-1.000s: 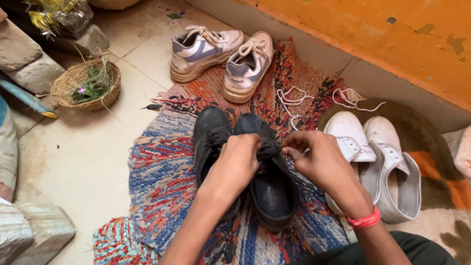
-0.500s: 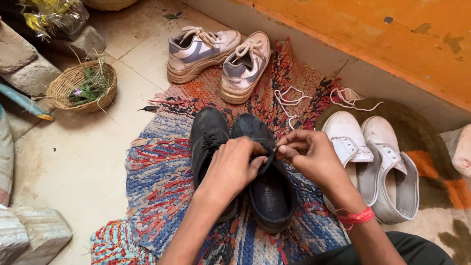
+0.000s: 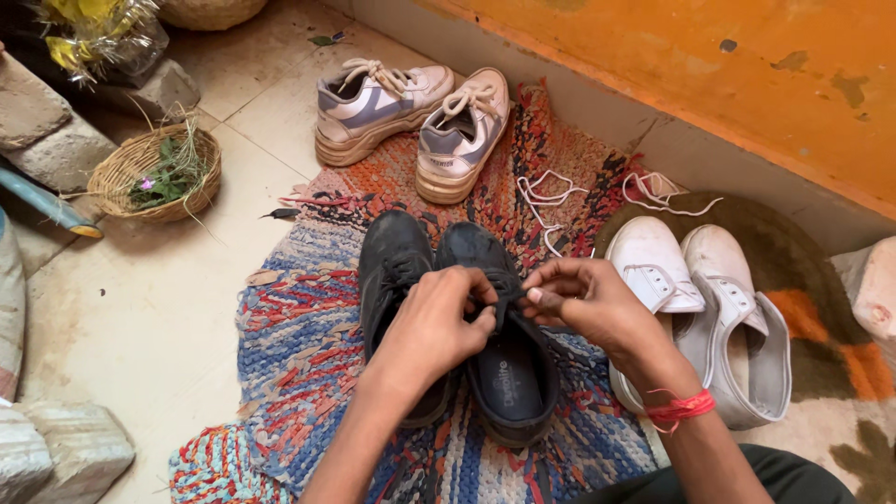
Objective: The person unlaces a pair of white shoes, then unlaces a pair of black shoes, and finally relaces the black shoes. The white shoes remain unlaced by the end of the clip.
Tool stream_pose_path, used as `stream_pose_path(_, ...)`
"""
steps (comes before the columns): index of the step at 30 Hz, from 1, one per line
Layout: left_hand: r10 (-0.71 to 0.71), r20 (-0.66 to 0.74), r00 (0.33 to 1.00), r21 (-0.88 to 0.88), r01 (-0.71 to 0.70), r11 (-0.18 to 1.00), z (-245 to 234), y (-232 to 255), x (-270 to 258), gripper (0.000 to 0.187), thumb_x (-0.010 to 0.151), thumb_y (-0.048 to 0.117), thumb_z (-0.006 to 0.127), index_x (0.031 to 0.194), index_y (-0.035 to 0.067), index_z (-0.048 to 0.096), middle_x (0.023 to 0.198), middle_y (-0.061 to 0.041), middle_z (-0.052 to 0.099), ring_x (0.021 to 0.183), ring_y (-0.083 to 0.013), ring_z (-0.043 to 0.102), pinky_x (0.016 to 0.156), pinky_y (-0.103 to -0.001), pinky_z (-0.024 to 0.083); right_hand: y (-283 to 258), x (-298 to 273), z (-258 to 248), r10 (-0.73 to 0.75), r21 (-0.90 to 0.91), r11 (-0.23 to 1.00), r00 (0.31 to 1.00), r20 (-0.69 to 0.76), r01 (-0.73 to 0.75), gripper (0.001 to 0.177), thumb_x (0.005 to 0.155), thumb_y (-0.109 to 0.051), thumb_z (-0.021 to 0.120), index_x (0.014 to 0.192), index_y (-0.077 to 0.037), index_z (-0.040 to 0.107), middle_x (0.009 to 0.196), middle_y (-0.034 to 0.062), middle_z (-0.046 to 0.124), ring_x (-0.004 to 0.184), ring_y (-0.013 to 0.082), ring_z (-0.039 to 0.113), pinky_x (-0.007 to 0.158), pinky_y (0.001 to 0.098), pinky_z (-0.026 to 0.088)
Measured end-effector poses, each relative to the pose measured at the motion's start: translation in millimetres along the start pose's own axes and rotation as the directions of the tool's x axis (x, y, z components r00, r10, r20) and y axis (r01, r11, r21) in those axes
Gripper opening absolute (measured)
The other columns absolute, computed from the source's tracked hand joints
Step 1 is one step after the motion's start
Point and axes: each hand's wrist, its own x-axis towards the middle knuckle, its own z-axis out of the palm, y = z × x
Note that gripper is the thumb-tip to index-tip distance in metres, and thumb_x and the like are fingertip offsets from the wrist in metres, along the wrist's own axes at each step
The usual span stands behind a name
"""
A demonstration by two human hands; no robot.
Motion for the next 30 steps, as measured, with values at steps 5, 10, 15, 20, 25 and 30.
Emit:
stream_pose_path(5, 0.094, 0.038, 0.995, -0.067, -0.092, 0.993, -2.8, 4.0, -0.7, 0.018, 0.076, 0.011, 0.076, 0.09, 0.002, 0.07, 0.087, -0.016, 0.074, 0.085, -0.0296, 0.074, 0.08, -0.039, 0.057, -13.5, -9.0, 5.5, 0.029, -0.02, 0.999, 0.999, 0.039, -0.029, 0.027, 0.084, -0.007, 0.076, 0.109, 0.0, 0.071, 0.089, 0.0042, 0.074, 0.083, 0.0108, 0.072, 0.076, 0.0296, 0.061)
stream_pose_path(10, 0.072, 0.06, 0.996, -0.113, -0.065, 0.991, 1.7, 3.4, 0.1, 0.025, 0.074, 0.008, 0.076, 0.096, 0.001, 0.068, 0.084, -0.015, 0.074, 0.085, -0.0272, 0.074, 0.082, -0.037, 0.058, -12.6, -8.9, 14.9, -0.083, -0.095, 0.992, 0.996, 0.044, 0.087, 0.031, 0.081, -0.006, 0.08, 0.111, 0.0, 0.074, 0.088, 0.0042, 0.073, 0.08, 0.0104, 0.068, 0.074, 0.0287, 0.059)
stream_pose_path(15, 0.06, 0.071, 0.996, -0.175, -0.047, 0.984, 3.9, -3.4, 5.0, 0.027, 0.078, 0.009, 0.076, 0.104, 0.002, 0.072, 0.09, -0.014, 0.079, 0.085, -0.0235, 0.077, 0.08, -0.034, 0.06, -3.2, -5.1, 9.2, -0.042, 0.117, 0.992, 0.998, 0.045, 0.036, 0.02, 0.082, 0.0, 0.075, 0.101, 0.002, 0.072, 0.091, 0.0055, 0.074, 0.083, 0.0125, 0.071, 0.079, 0.0291, 0.06)
stream_pose_path(20, -0.073, 0.061, 0.995, -0.285, 0.088, 0.954, 6.6, -6.0, 6.9, 0.021, 0.083, 0.009, 0.072, 0.103, 0.003, 0.075, 0.088, -0.013, 0.081, 0.082, -0.02, 0.081, 0.076, -0.032, 0.062, 0.7, -4.4, 8.8, -0.083, 0.19, 0.979, 0.996, 0.042, 0.074, 0.019, 0.081, 0.006, 0.073, 0.099, 0.001, 0.068, 0.092, 0.0069, 0.075, 0.084, 0.0138, 0.072, 0.081, 0.0296, 0.06)
stream_pose_path(25, -0.031, -0.032, 0.999, -0.251, 0.022, 0.968, 2.4, -1.7, 5.2, 0.018, 0.081, 0.008, 0.073, 0.098, 0.002, 0.078, 0.086, -0.013, 0.081, 0.079, -0.0183, 0.08, 0.073, -0.031, 0.06, -10.2, -8.9, 15.1, -0.109, 0.176, 0.978, 0.994, -0.021, 0.111, 0.027, 0.079, 0.006, 0.075, 0.105, 0.003, 0.069, 0.09, 0.0086, 0.075, 0.083, 0.0163, 0.074, 0.078, 0.0303, 0.062)
stream_pose_path(30, -0.046, -0.094, 0.995, -0.257, 0.021, 0.966, 0.7, 4.5, 1.5, 0.023, 0.074, 0.008, 0.076, 0.095, -0.001, 0.079, 0.082, -0.015, 0.08, 0.074, -0.0185, 0.08, 0.071, -0.03, 0.061, -30.9, -19.4, 24.4, -0.163, -0.332, 0.938, 0.971, -0.172, 0.099, 0.024, 0.072, 0.002, 0.081, 0.095, 0.001, 0.074, 0.081, 0.0083, 0.079, 0.077, 0.0133, 0.077, 0.073, 0.0282, 0.063)
